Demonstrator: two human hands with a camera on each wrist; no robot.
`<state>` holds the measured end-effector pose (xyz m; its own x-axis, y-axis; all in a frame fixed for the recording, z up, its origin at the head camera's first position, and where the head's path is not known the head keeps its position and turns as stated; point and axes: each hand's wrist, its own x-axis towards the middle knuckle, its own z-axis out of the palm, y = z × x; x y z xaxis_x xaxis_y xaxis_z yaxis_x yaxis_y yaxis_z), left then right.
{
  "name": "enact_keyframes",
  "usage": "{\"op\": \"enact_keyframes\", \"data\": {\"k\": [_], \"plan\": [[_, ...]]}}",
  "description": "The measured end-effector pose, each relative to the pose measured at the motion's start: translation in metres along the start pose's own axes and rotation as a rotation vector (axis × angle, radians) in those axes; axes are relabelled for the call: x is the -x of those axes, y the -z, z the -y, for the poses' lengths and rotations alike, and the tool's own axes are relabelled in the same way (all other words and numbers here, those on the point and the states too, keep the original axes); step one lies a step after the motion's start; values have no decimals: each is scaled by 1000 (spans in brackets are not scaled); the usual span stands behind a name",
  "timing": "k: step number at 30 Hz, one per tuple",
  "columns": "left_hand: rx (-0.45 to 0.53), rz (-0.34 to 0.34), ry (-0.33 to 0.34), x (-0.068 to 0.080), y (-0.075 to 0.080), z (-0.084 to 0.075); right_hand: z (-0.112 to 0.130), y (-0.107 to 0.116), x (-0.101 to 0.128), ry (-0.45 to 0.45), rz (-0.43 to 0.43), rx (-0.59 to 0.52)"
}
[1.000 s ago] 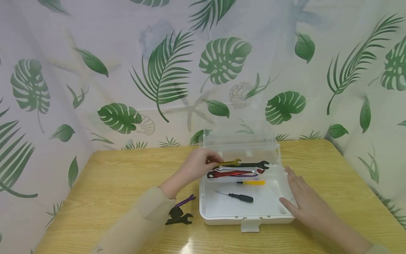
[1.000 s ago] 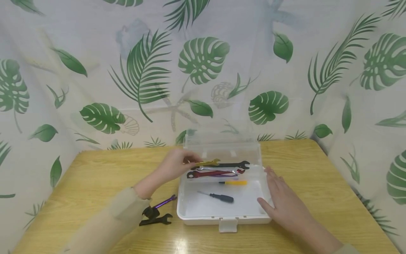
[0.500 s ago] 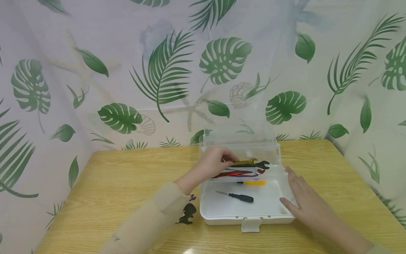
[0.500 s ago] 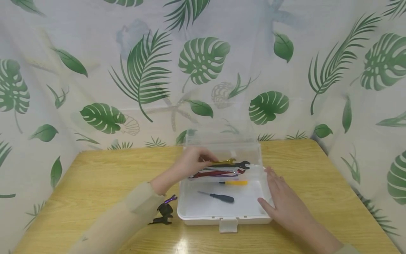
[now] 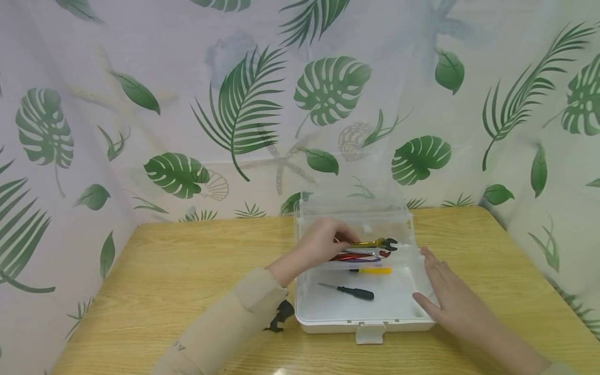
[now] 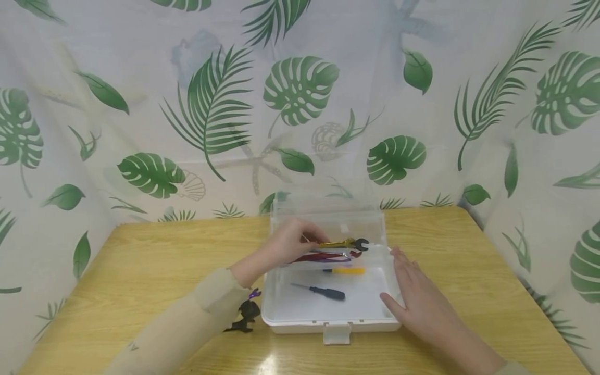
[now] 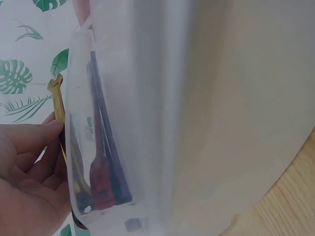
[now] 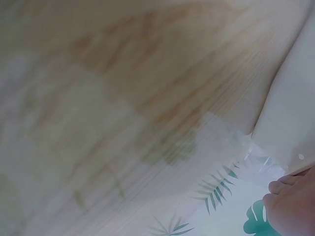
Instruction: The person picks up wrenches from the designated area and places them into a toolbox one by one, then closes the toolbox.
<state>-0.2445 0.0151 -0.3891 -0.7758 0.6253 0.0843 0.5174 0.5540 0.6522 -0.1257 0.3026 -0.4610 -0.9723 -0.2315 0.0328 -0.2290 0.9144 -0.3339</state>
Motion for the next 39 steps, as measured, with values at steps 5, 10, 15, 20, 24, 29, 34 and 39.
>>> {"op": "enact_keyframes", "data": {"k": [5, 10, 15, 20, 24, 29, 34, 39], "plan": [[11, 14, 1, -2, -2, 4, -1, -1, 0, 2, 1, 3], [19, 24, -1, -4, -4, 8, -3, -2, 0, 1, 1, 3], [36, 29, 11, -4, -5, 10, -2, -3, 0, -2, 2, 3], [31, 42, 27, -4, -4, 9, -3, -2, 1, 12, -12, 2], [27, 47, 36, -5, -4, 9, -3, -3, 0, 12, -14, 1], [14, 34, 23, -7, -3, 12, -2, -3, 1, 7, -11, 2], [22, 23, 18, -7, -1, 15, -2, -3, 1, 6, -9, 1], [37, 13, 15, -5, 2, 16, -2, -2, 0, 4, -4, 1]]}}
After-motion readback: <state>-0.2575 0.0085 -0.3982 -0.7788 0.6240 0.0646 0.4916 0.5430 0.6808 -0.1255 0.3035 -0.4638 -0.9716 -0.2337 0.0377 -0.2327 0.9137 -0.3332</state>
